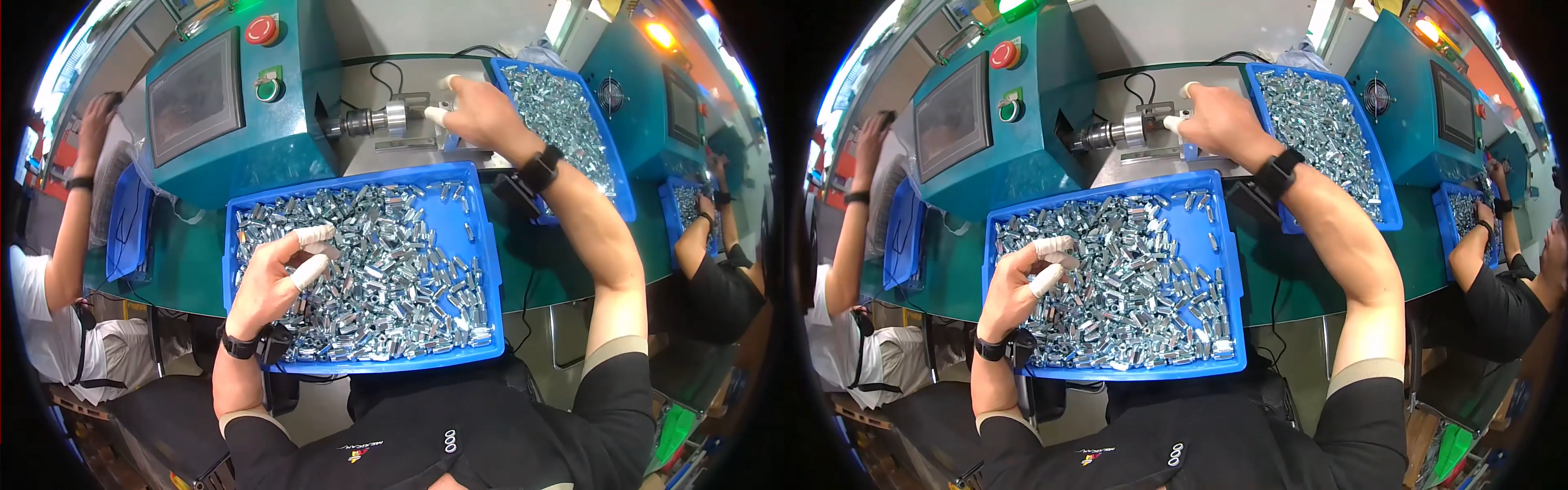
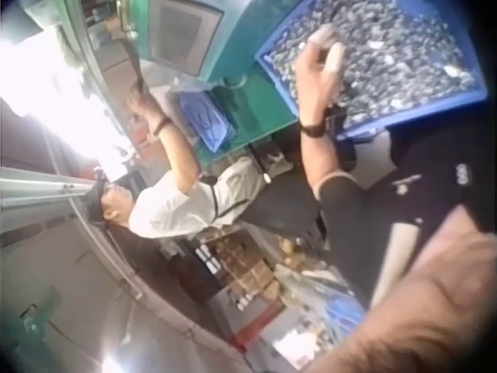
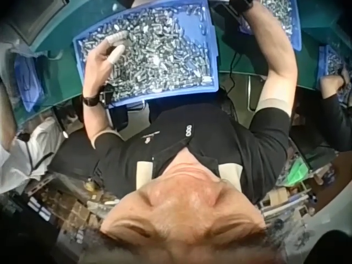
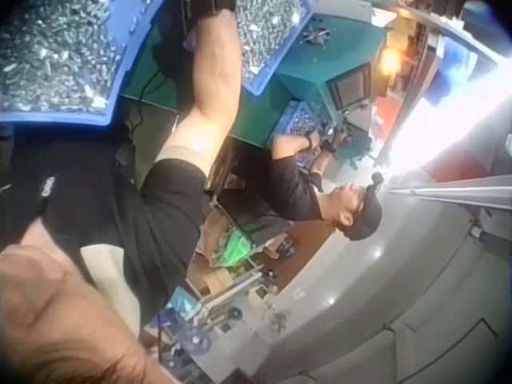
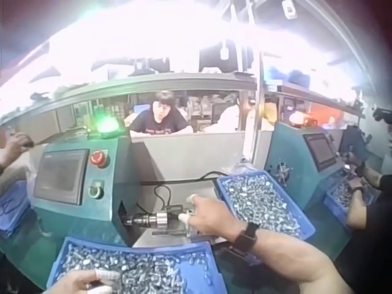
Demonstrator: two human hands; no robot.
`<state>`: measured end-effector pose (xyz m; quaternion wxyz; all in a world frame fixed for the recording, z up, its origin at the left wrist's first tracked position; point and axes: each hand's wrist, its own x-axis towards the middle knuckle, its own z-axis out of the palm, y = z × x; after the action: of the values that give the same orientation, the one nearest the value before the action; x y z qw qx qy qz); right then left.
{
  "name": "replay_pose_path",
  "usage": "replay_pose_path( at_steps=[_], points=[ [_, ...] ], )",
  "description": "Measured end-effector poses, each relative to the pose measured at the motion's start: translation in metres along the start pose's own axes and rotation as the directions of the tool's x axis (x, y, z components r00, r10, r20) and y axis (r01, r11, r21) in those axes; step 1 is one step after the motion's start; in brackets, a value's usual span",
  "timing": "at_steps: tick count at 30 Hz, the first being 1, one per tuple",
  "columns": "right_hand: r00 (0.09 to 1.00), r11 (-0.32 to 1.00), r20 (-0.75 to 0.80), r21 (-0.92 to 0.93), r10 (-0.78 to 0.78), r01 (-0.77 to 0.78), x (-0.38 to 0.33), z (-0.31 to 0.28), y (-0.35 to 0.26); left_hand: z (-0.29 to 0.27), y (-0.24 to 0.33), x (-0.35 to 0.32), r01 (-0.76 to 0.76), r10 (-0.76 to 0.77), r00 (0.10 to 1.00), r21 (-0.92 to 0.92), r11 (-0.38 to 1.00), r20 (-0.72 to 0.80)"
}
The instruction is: The person picks up a metal part from a blue bin, inserts it into a machine for processing, and then places it into a separate blue bin. This process is repeated with several more parts throughout the video.
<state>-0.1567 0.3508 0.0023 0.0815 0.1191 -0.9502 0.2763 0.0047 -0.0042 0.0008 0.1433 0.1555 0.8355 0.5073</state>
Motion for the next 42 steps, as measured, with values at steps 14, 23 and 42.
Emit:
replay_pose_path(
  at_steps=[14, 23, 42],
  points=[
    [0.999, 0.959, -0.019, -0.283, -0.035, 0.028, 0.0, -0.025, -0.004, 0.002, -0.001, 0.0, -0.027, 0.027, 1.0, -0.05, 0.998, 0.008],
    [0.982, 0.831, -0.088, -0.523, 0.166, -0.188, -0.05, -0.102, 0.093, 0.0, 0.003, -0.001, -0.044, 0.044, 0.999, -0.058, 0.997, 0.004],
    [0.766, 0.722, 0.448, -0.311, -0.462, 0.618, -0.136, -0.01, -0.027, 0.009, -0.002, 0.004, 0.006, -0.005, 1.0, -0.064, 0.998, 0.016]
  ],
)
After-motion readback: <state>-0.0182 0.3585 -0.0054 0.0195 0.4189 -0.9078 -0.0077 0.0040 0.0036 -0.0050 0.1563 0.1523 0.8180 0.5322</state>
